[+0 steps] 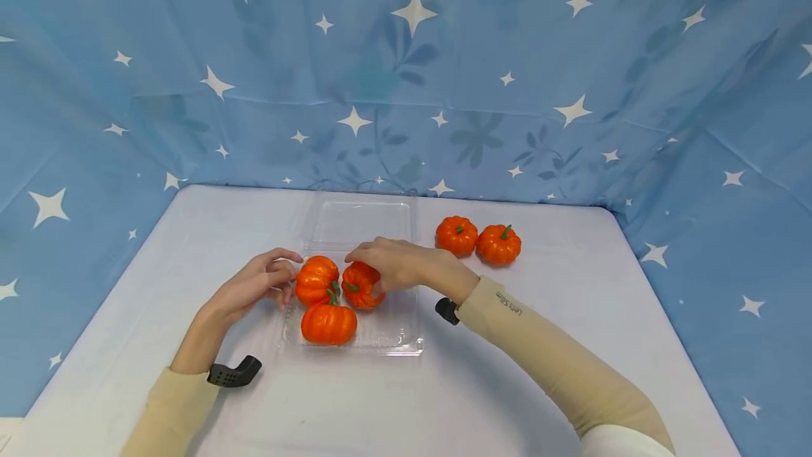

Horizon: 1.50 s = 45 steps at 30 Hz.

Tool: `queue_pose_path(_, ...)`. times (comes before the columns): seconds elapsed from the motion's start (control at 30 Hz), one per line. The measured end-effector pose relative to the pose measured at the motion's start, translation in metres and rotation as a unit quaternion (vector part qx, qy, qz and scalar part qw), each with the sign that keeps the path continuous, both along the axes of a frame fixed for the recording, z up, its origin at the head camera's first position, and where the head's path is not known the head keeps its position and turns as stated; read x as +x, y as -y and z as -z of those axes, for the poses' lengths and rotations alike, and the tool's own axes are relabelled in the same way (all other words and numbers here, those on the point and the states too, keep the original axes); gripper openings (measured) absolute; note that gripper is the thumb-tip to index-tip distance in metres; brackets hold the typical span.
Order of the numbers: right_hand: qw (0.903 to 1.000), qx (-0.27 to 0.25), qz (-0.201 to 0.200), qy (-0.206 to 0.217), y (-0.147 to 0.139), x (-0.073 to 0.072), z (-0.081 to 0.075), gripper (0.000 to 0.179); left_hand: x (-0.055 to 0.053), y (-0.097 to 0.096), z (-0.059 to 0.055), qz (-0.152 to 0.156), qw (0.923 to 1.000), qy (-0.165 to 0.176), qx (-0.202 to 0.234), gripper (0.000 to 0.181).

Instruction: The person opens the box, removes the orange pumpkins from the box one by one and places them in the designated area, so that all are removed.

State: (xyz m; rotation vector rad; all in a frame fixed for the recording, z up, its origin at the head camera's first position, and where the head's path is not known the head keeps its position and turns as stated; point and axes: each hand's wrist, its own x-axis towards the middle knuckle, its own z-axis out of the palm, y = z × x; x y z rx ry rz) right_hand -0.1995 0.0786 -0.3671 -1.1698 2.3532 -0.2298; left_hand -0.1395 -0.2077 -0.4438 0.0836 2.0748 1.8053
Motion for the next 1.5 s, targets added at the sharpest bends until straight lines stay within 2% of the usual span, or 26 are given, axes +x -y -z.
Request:
queue_pose_path(0.3, 0.9995, 0.001, -0.016, 0.026, -0.001, 0.0, -0.001, 0.065, -0.003, 0.0, -0.001, 0.0, 1.0, 0.002, 0.001, 0.039)
queue_pose_path(0.73, 0.9982, -0.027, 0.021, 0.05, -0.004, 0.004, 0.003, 0.053, -0.002, 0.0, 0.0, -0.001, 1.0, -0.001, -0.002, 0.04)
queue_pose_path(1.0, 0.9981, -0.04, 0.025, 0.041, -0.008, 0.005, 0.004, 0.055, -0.002, -0.001, -0.001, -0.005, 1.0, -0.001, -0.006, 0.039)
queue_pose_path(1.3, 0.9948, -0.087, 0.036, 0.039, -0.023, 0.006, 0.008, 0.061, -0.003, -0.001, 0.0, -0.003, 1.0, 0.003, -0.008, 0.038)
queue_pose_path(1.5, 0.9881, -0.139, 0.048, 0.045, -0.037, 0.007, 0.009, 0.062, -0.001, -0.001, 0.002, -0.004, 0.9999, 0.006, -0.008, 0.038)
